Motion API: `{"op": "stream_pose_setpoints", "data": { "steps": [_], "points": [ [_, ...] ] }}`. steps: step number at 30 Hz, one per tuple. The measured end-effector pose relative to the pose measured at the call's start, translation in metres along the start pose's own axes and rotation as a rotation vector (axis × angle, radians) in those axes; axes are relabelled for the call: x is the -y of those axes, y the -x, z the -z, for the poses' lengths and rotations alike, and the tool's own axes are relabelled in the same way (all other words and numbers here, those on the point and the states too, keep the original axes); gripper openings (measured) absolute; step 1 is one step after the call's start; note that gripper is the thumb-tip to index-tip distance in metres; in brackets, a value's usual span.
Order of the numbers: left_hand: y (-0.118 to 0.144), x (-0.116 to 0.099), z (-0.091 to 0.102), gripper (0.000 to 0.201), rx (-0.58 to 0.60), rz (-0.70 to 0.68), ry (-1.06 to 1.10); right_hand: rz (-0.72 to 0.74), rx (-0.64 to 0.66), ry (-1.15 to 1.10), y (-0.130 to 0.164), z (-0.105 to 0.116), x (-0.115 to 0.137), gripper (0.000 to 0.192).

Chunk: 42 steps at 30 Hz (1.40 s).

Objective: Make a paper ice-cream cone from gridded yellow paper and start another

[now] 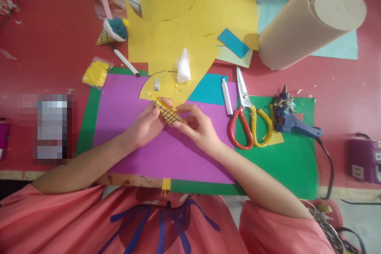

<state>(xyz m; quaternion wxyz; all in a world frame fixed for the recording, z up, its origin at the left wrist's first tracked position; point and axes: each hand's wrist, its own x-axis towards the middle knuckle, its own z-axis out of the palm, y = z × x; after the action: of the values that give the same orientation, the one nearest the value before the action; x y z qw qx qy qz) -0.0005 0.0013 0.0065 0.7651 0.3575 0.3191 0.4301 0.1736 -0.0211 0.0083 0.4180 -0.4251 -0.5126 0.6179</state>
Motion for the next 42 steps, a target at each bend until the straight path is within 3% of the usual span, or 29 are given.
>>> {"op": "stream_pose_setpoints", "data": {
  "steps": [3, 7, 12, 24, 30, 36, 42],
  "points": [
    [-0.001, 0.001, 0.0, 0.029, -0.008, 0.02, -0.042, -0.015, -0.106, -0.006, -0.002, 0.002, 0.005, 0.018],
    [0.0, 0.004, 0.007, 0.028, -0.131, -0.033, -0.175, 0.004, -0.204, 0.09, -0.006, 0.008, 0.01, 0.014],
    [0.005, 0.002, 0.012, 0.021, -0.195, -0.11, -0.329, 0.046, -0.169, 0.205, -0.009, 0.015, 0.008, 0.015],
    [0.004, -0.002, 0.01, 0.025, -0.244, -0.044, -0.349, -0.008, -0.205, 0.104, -0.012, 0.013, 0.011, 0.03],
    [0.003, -0.004, 0.01, 0.032, -0.207, -0.051, -0.343, 0.014, -0.209, 0.066, -0.013, 0.014, 0.009, 0.032],
    [0.002, -0.004, 0.011, 0.023, -0.141, -0.068, -0.26, 0.002, -0.222, 0.076, -0.012, 0.016, 0.007, 0.037],
    [0.002, -0.002, 0.011, 0.023, -0.174, -0.063, -0.311, -0.021, -0.195, 0.056, -0.012, 0.013, 0.011, 0.033]
  ]
}}
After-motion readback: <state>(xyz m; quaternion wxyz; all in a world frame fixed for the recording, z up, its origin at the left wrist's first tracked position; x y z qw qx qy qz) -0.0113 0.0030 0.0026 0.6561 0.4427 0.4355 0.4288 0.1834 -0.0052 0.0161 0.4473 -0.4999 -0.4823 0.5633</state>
